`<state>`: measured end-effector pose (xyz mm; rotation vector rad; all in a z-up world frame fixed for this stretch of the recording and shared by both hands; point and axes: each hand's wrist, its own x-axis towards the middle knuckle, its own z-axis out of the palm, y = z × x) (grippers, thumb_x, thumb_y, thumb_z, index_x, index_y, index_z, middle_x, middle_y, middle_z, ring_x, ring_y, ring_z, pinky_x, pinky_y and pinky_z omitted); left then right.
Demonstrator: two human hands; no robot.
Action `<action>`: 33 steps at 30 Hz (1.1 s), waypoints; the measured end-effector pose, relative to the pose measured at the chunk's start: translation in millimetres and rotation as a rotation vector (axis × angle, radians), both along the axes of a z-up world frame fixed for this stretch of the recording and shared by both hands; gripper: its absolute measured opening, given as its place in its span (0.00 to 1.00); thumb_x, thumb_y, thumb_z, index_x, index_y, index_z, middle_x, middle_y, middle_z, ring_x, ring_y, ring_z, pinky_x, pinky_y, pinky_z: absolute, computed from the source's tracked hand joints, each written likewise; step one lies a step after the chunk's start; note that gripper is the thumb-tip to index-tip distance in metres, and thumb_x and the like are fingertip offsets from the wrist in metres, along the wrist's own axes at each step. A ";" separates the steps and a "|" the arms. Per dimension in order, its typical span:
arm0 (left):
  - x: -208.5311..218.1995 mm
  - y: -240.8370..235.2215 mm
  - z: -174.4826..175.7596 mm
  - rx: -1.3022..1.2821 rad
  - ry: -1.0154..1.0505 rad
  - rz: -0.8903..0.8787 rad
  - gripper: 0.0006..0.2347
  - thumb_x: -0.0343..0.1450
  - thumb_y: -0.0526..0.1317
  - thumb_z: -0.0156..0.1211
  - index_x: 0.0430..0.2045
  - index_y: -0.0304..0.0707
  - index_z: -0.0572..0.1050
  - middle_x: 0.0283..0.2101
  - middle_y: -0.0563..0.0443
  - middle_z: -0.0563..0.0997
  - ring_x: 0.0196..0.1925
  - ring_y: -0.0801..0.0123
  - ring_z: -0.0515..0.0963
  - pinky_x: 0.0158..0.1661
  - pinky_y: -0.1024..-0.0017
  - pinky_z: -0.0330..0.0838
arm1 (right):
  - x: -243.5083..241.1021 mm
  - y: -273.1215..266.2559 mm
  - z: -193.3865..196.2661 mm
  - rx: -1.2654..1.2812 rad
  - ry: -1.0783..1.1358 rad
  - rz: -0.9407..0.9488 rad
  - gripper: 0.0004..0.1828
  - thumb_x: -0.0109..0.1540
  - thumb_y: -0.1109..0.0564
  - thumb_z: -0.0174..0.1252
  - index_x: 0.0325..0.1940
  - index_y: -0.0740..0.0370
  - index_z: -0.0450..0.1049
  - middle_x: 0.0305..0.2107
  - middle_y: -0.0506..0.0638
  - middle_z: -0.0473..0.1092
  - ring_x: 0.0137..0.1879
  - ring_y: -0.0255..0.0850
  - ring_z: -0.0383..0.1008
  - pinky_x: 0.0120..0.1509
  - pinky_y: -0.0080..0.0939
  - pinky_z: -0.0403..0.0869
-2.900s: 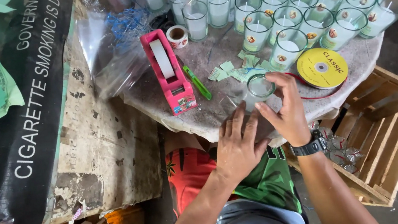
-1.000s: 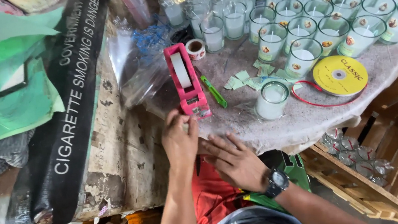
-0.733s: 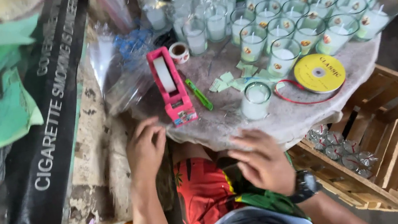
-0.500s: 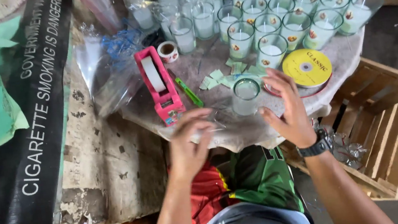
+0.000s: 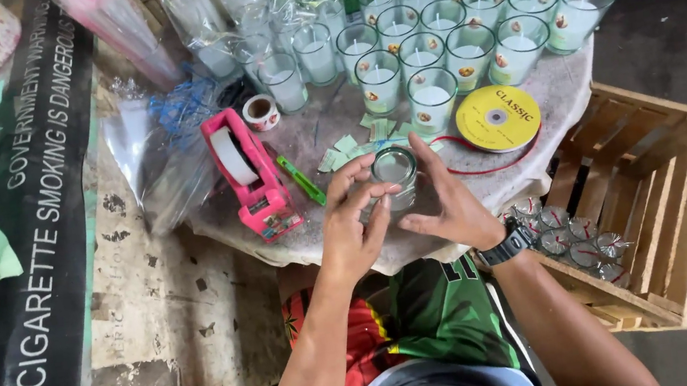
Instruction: Wrapping glass candles in plastic sleeves and sealing them with tape at a packaging station.
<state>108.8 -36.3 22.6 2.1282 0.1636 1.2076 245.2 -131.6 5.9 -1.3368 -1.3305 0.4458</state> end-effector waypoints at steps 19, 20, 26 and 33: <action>19.0 13.1 -16.0 0.131 0.028 0.179 0.06 0.58 0.45 0.61 0.25 0.54 0.76 0.35 0.58 0.69 0.35 0.67 0.72 0.36 0.71 0.68 | 5.1 22.3 -23.7 0.095 -0.116 -0.249 0.35 0.44 0.54 0.61 0.55 0.55 0.62 0.39 0.53 0.66 0.46 0.50 0.68 0.50 0.48 0.66; 20.6 13.4 -17.2 0.141 0.025 0.202 0.06 0.58 0.45 0.62 0.24 0.55 0.75 0.34 0.60 0.68 0.35 0.68 0.71 0.36 0.71 0.66 | 5.7 22.6 -25.8 0.100 -0.113 -0.258 0.34 0.44 0.55 0.61 0.55 0.55 0.62 0.39 0.53 0.66 0.45 0.49 0.68 0.50 0.48 0.67; 26.5 8.5 -3.9 0.110 -0.061 0.150 0.02 0.60 0.41 0.60 0.21 0.50 0.73 0.28 0.60 0.71 0.43 0.68 0.73 0.44 0.70 0.62 | 3.6 22.4 -23.7 0.124 -0.093 -0.270 0.32 0.46 0.55 0.62 0.53 0.57 0.63 0.37 0.55 0.66 0.44 0.52 0.69 0.48 0.48 0.67; 23.0 14.5 17.6 -0.075 -0.037 -0.037 0.01 0.62 0.37 0.59 0.19 0.43 0.75 0.21 0.57 0.75 0.40 0.66 0.76 0.43 0.69 0.67 | -5.3 18.5 -2.8 0.162 -0.140 -0.263 0.37 0.45 0.53 0.63 0.57 0.59 0.59 0.40 0.60 0.66 0.46 0.57 0.67 0.49 0.54 0.65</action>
